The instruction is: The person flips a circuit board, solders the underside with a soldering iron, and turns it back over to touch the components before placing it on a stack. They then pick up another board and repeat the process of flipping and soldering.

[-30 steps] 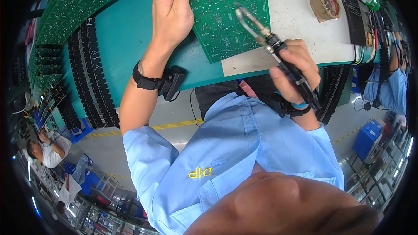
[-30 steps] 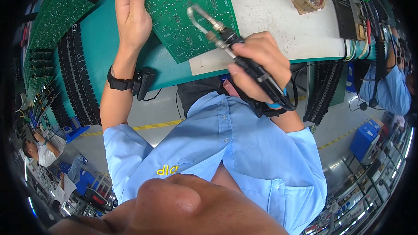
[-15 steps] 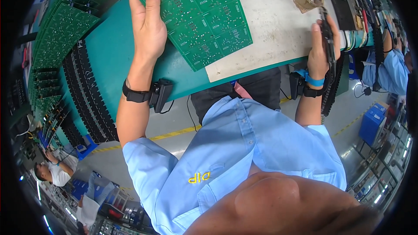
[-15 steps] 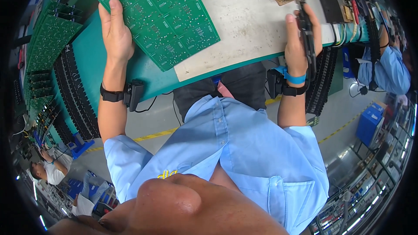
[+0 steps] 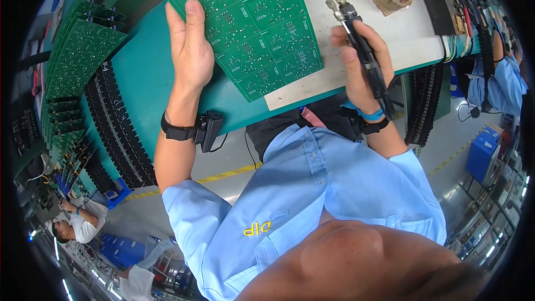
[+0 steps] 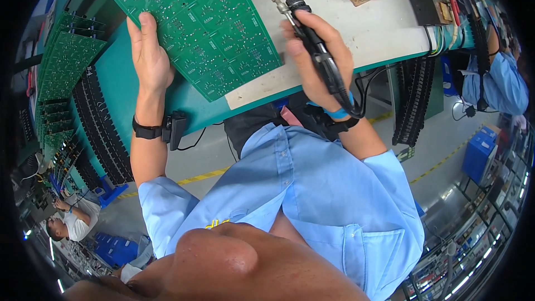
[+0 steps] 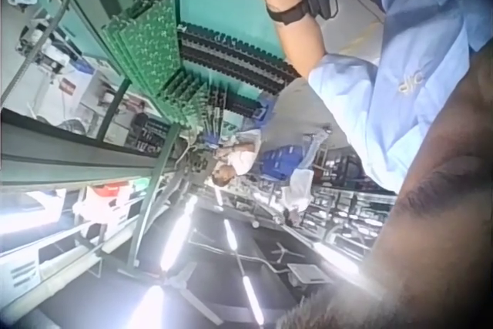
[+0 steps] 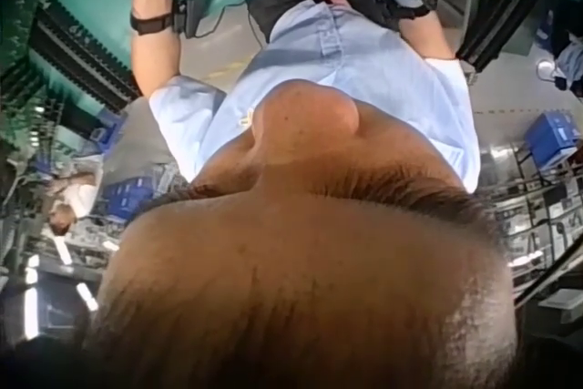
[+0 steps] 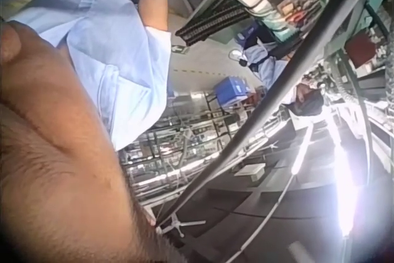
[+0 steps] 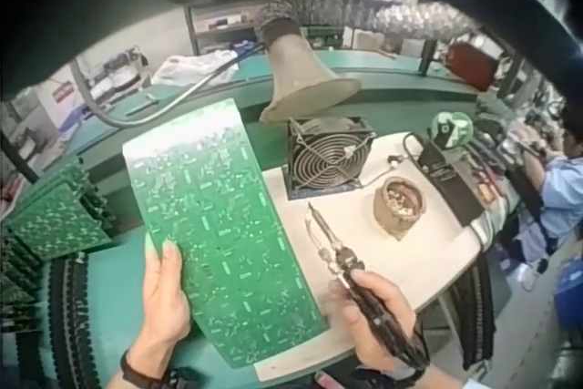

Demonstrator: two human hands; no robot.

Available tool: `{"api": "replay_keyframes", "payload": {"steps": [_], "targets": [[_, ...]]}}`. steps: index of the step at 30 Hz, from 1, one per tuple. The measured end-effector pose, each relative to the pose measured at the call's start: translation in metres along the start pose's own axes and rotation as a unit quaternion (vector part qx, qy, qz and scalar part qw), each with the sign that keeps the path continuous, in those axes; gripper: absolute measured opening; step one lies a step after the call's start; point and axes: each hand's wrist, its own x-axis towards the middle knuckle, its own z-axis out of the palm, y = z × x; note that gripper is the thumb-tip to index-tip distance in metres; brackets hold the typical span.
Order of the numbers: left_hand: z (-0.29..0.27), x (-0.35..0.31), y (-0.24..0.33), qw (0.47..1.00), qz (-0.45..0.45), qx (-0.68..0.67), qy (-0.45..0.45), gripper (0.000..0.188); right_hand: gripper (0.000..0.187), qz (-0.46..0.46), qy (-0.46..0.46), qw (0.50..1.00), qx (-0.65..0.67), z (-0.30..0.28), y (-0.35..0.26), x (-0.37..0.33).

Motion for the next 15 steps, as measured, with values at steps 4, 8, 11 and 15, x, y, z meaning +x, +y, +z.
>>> {"api": "replay_keyframes", "payload": {"steps": [4,8,11,15], "targets": [[0.0018,-0.0028,0.0009,1.0,-0.006,-0.006,0.003,0.037,0.042,-0.007,-0.021,0.999,0.048,0.0082,0.0069,0.0014],[0.0004,-0.0032,0.0011,1.0,-0.01,-0.012,-0.005,0.037,0.047,-0.033,-0.065,0.997,0.006,0.0069,0.0077,0.0015],[-0.0024,-0.0029,-0.0001,1.0,-0.013,-0.021,-0.014,0.038,0.051,-0.027,-0.073,0.997,0.02,0.0084,0.0068,0.0003],[-0.0042,-0.0049,0.0016,0.999,-0.027,-0.035,-0.026,0.039,0.054,-0.02,-0.073,0.997,0.034,0.0093,0.0072,-0.0023]]}}
